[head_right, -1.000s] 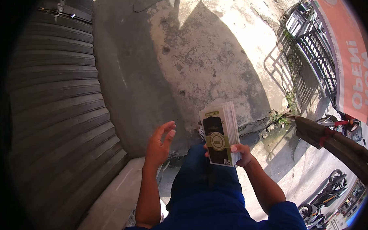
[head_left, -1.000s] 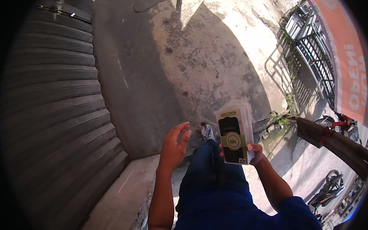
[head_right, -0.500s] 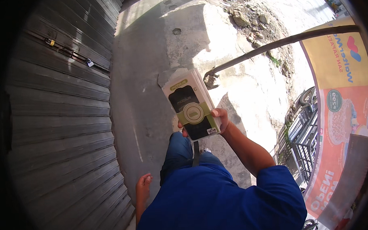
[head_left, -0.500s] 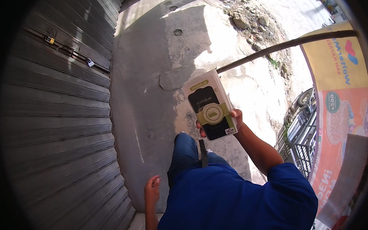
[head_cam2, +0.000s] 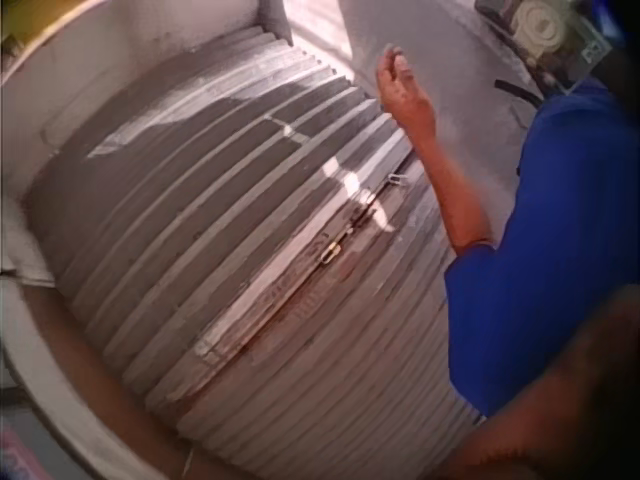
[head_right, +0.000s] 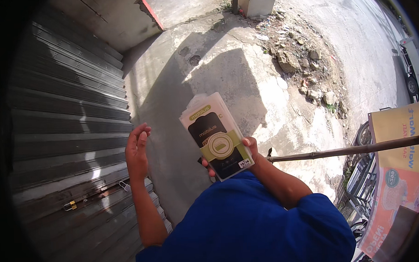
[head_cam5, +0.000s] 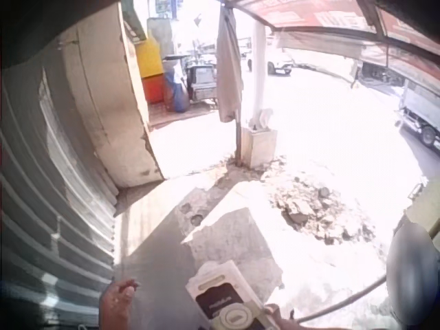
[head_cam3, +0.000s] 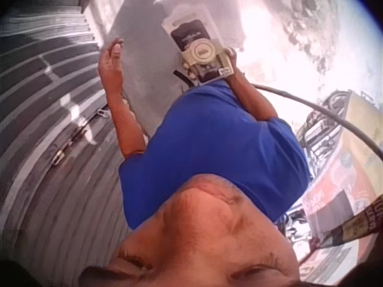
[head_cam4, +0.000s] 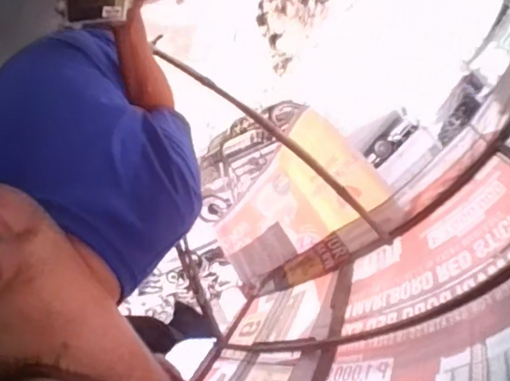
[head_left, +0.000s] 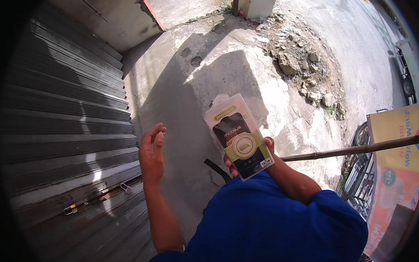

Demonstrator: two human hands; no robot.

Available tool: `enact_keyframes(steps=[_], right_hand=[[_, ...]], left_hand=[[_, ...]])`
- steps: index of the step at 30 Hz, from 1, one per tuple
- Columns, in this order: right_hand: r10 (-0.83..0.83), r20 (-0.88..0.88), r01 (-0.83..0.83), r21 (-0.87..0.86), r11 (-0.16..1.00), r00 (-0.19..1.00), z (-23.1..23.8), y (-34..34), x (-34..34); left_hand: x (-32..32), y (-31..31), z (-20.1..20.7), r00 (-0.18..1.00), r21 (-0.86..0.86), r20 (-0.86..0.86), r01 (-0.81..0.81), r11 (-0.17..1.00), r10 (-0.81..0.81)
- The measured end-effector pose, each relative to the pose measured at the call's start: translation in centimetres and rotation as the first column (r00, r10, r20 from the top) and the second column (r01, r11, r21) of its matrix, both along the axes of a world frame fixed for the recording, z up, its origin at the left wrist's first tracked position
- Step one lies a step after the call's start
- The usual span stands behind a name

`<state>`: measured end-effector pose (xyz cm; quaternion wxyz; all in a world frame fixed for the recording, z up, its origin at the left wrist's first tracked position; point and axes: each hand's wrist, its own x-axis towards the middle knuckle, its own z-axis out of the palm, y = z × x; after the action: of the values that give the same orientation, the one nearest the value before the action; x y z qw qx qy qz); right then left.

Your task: The person walks from a retail store to an electronics repair shop carrying a packaged item. Inside, they place the item on the counter, unbox a black rectangular device, and apply a protective film to its surface by hand, smoothing it with fingers.

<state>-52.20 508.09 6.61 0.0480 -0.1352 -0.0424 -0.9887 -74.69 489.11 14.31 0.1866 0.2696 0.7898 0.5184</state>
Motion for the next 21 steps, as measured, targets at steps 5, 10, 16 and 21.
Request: enact_keyframes(steps=[5, 10, 16, 21], right_hand=[[-0.032, 0.103, 0.022, 0.094, 0.995, 0.994, -1.5, 14.4, -16.8], [-0.070, 0.150, 0.032, 0.240, 0.970, 0.986, 0.8, 28.7, -32.1], [0.030, 0.103, -0.040, 0.101, 0.994, 0.994, -1.3, 44.3, -51.1], [0.015, 0.075, -0.018, 0.038, 0.999, 0.997, 0.6, 55.8, -63.8]], left_hand=[[-15.6, 9.9, -5.4, 0.986, -0.053, 0.116, -0.113, 0.992, 0.119], [-19.0, 13.7, -8.4, 0.862, -0.202, 0.441, -0.178, 0.963, 0.251], [-37.0, 32.1, -9.1, 0.828, -0.075, 0.480, -0.290, 0.954, 0.290], [-56.4, 56.9, -2.0, 0.840, 0.280, 0.490, 0.100, 0.955, -0.232]])
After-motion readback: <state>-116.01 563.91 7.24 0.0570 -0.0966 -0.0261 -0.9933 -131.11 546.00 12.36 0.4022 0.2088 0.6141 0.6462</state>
